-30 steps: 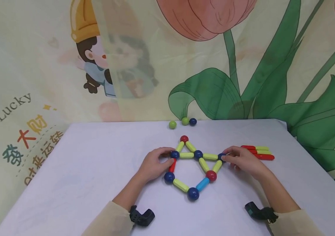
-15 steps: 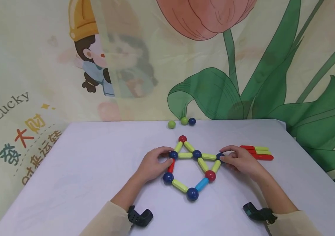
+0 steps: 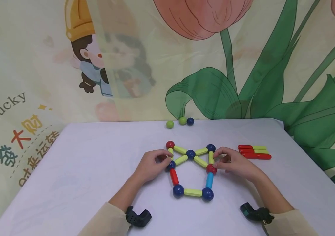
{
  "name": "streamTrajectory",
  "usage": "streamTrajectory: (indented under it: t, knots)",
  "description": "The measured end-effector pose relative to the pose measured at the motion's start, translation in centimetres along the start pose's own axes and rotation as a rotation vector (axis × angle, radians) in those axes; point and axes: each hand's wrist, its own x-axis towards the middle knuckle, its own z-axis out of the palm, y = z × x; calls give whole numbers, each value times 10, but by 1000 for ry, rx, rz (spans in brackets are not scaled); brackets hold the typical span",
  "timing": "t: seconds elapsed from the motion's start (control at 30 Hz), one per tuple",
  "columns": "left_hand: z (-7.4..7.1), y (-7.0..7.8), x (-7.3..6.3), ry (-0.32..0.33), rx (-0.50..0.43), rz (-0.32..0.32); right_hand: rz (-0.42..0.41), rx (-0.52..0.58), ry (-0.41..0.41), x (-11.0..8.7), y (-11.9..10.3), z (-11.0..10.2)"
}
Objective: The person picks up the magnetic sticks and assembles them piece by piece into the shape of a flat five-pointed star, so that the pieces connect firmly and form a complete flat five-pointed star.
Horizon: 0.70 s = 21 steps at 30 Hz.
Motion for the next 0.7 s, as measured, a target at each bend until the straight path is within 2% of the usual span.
streamTrajectory:
  t: [0.1,0.27,0.53,0.6,0.7]
  knots:
    - [-1,-2,-1,11,-28,16,-48,-35,-26,-1,-1,1]
    - [0,-2,-1,39,-40,26,-55,-61,9,-1,-2,3]
    - [0,4,3,131,185,69,-45,-80,86,-1,-6,10]
    - [0,4,3,116,206,68,-41,-82,103,0,-8,12]
    - [-1,3,2,49,196,70,-33,-70,110,0,-9,15]
